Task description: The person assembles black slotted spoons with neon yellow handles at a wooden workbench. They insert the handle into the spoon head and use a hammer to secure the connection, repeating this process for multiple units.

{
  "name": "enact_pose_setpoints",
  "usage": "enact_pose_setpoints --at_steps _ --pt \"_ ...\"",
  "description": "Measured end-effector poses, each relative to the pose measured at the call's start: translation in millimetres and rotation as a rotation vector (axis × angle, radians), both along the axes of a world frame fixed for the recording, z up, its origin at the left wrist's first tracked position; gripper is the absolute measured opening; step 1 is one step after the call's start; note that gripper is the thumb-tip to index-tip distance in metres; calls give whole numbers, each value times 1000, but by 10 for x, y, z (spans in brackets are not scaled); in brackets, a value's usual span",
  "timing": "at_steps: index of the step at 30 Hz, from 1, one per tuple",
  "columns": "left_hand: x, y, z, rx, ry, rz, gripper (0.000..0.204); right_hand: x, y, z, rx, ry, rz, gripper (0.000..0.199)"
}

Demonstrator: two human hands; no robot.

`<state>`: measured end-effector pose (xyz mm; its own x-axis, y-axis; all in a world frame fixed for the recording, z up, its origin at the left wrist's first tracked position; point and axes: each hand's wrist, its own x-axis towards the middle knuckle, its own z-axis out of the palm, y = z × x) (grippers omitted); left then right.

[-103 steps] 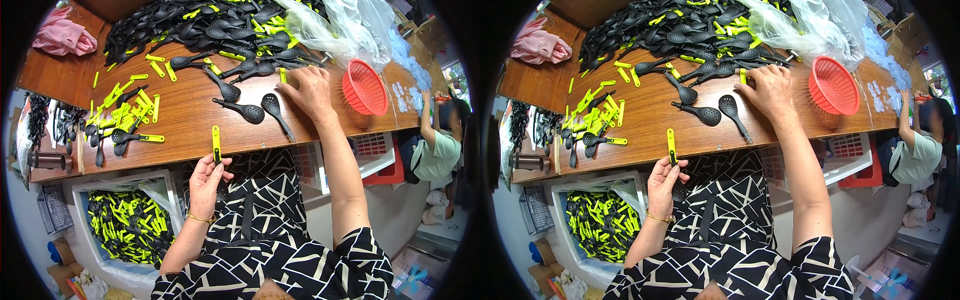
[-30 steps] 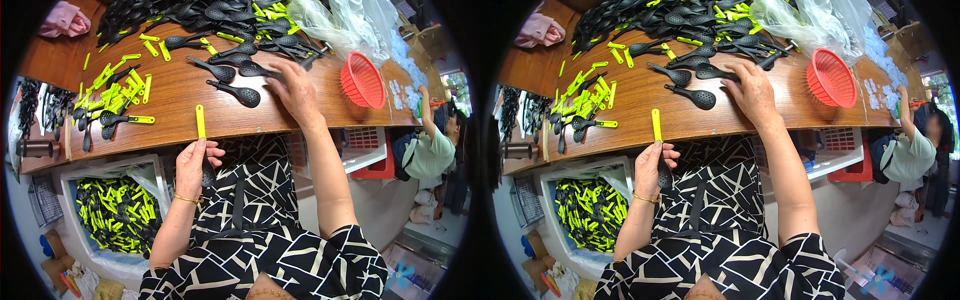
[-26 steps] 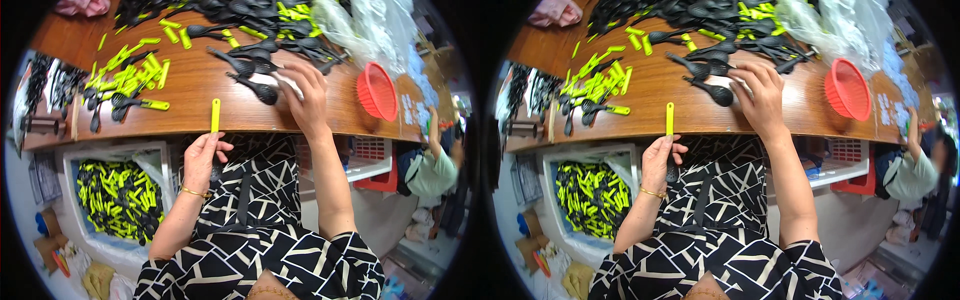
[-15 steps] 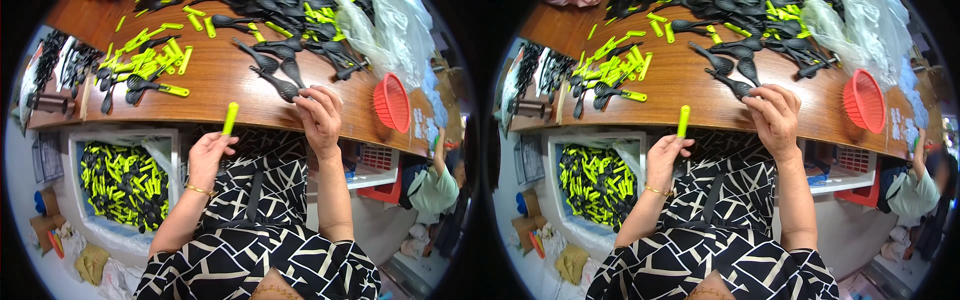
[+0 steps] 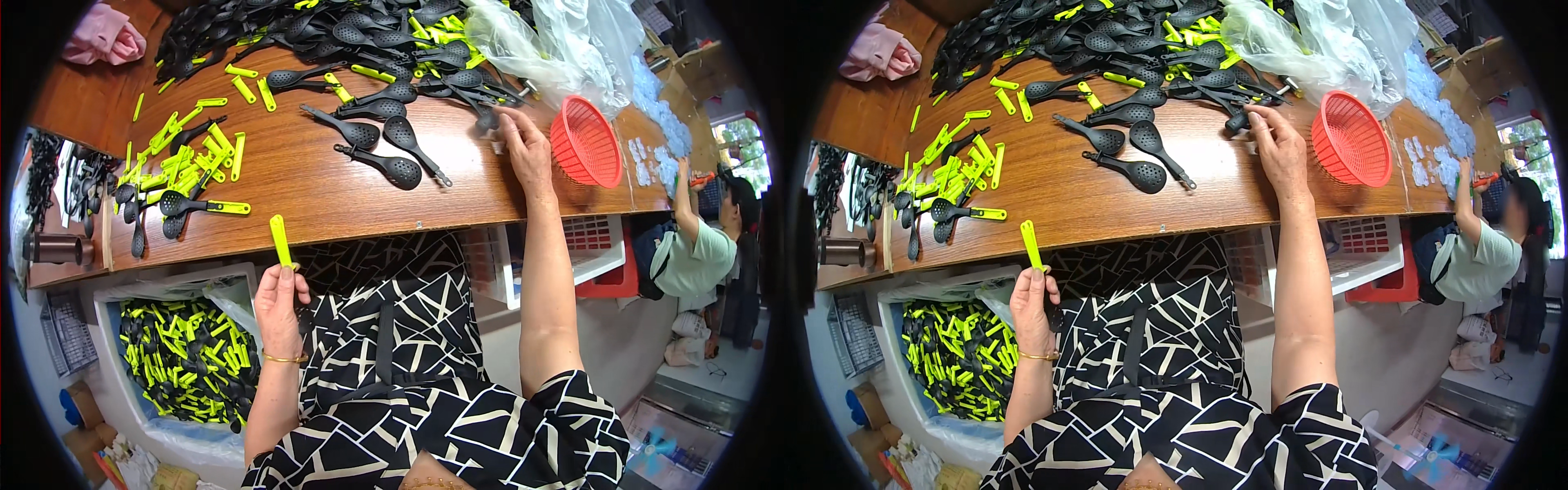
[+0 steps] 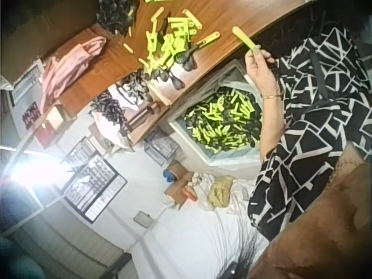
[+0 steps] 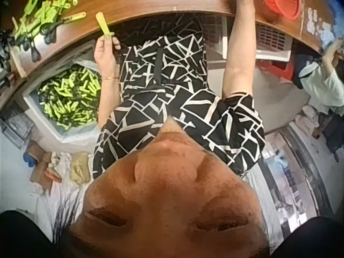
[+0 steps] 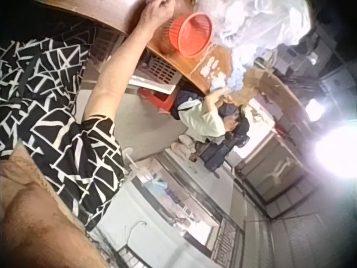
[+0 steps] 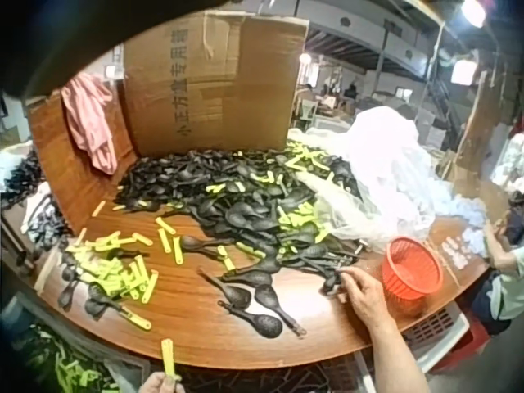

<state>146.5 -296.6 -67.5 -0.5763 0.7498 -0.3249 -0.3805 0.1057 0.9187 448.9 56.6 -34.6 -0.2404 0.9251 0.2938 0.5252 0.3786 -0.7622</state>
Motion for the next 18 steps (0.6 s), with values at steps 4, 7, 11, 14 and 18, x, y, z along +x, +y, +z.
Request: enact_pose_setpoints --at_steps 4,7,11,14,18 --pt "-422 -646 -354 -89 311 82 17 -96 -111 121 93 -256 -35 33" --pt "-1015 -1605 -1134 -277 491 331 20 -296 -135 240 29 -389 -80 31" --pt "-1377 -2634 -1624 -834 752 304 34 -207 29 -7 169 -185 30 34" --pt "-1037 -2326 -1407 -759 924 227 30 342 355 -305 -189 11 -19 32" --pt "-455 -2988 -1467 -840 1110 207 21 526 676 -471 -136 -152 56 28"
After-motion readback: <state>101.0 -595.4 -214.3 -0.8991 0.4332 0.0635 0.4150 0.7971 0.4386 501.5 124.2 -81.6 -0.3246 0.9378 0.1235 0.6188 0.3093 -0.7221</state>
